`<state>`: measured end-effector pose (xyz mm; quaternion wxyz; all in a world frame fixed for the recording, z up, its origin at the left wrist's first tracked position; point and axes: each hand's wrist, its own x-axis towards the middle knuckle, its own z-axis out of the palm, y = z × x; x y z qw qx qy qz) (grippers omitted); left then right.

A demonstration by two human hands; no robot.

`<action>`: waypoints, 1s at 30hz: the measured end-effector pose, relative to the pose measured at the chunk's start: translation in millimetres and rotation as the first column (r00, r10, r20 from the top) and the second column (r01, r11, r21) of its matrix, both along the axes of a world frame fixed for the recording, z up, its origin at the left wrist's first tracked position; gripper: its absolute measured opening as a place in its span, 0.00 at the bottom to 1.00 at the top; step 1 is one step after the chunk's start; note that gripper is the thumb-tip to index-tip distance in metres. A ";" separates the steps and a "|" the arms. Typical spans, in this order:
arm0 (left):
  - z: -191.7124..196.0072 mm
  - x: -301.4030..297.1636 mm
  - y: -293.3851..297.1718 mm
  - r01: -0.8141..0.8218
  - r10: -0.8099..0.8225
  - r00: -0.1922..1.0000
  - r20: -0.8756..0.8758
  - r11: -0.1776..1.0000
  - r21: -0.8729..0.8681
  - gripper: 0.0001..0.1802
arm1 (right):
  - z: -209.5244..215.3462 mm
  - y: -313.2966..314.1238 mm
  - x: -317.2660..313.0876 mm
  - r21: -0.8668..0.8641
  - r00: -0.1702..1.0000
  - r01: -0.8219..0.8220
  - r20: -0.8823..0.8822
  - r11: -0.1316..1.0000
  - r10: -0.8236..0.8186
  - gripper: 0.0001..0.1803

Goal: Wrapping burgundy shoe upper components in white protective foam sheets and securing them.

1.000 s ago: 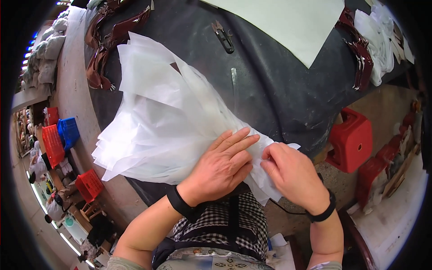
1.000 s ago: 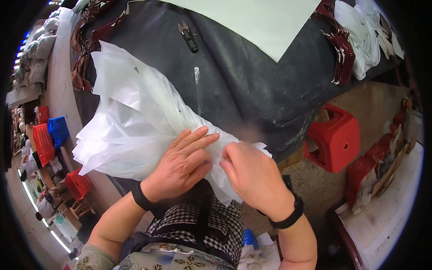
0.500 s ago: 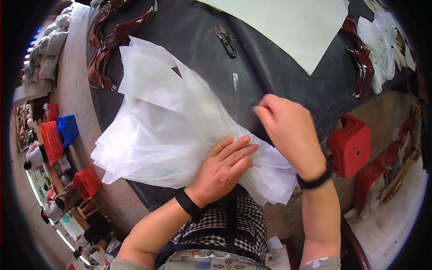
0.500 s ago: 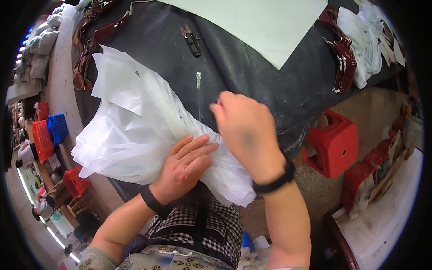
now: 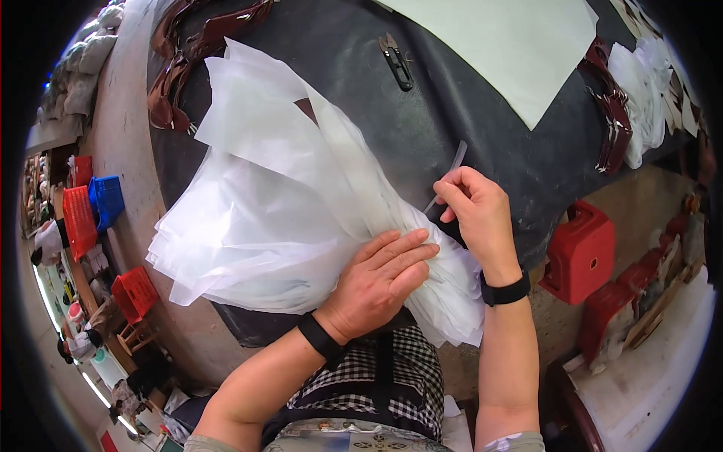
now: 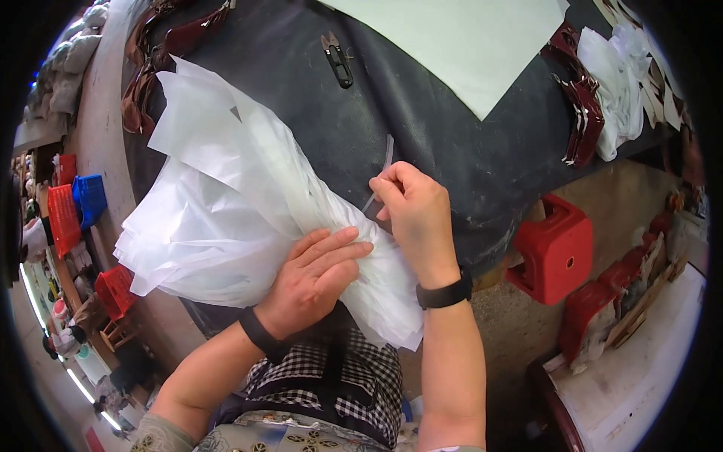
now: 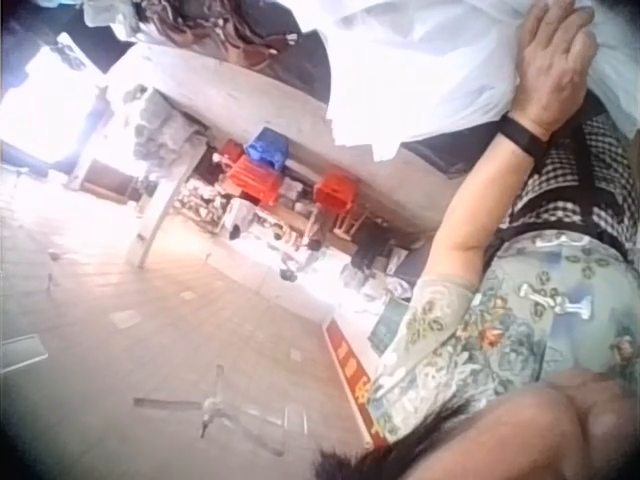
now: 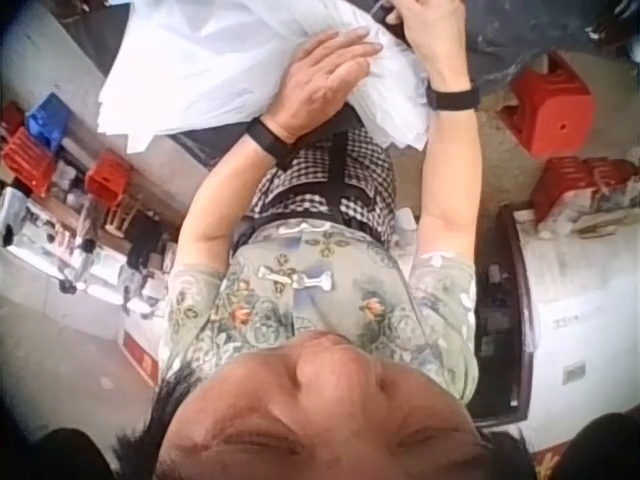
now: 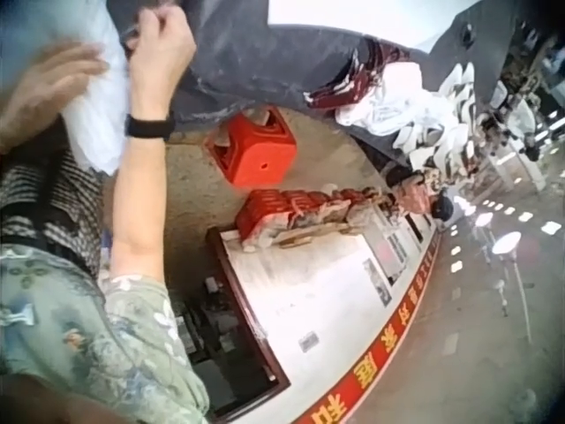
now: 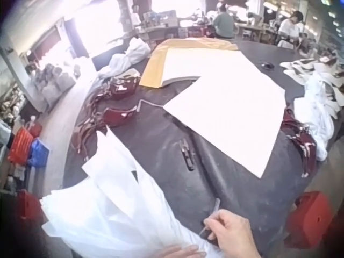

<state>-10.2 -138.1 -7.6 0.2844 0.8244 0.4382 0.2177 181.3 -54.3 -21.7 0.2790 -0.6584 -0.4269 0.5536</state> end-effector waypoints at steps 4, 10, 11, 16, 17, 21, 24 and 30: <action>0.1 1.6 3.0 -0.006 0.008 0.998 0.060 1.000 -0.025 0.06 | 6.7 -15.8 -4.1 0.252 0.996 -0.049 -0.064 0.967 0.067 0.07; 4.8 4.5 5.2 -0.063 0.077 0.985 0.152 0.994 -0.094 0.07 | 13.6 -32.0 12.6 -0.159 0.885 -0.001 -0.461 0.987 -0.073 0.09; 6.3 5.0 6.3 -0.074 0.090 0.981 0.172 0.992 -0.099 0.08 | 14.4 -32.5 13.9 -0.160 0.857 -0.004 -0.509 0.987 -0.079 0.09; 6.6 4.0 10.0 -0.094 0.145 0.950 0.278 0.978 -0.189 0.08 | 9.6 -36.6 16.2 -0.143 0.855 -0.071 -0.519 0.987 -0.014 0.10; 8.6 2.1 7.3 -0.095 0.187 0.936 0.299 0.950 -0.298 0.07 | 9.3 -37.0 17.8 -0.114 0.865 -0.110 -0.501 0.987 0.039 0.11; 15.3 -5.0 9.5 -0.048 0.238 0.912 0.335 0.871 -0.489 0.05 | 18.9 -39.8 20.5 -0.065 0.891 -0.197 -0.428 0.978 0.151 0.09; 12.4 -6.6 14.3 -0.049 0.236 0.896 0.377 0.894 -0.445 0.05 | 24.7 -38.3 20.7 0.196 0.897 -0.375 -0.171 0.906 0.408 0.06; 15.5 -4.9 19.5 -0.089 0.290 0.892 0.346 0.865 -0.494 0.06 | 24.0 -38.3 25.8 0.322 0.856 -0.440 -0.131 0.838 0.500 0.07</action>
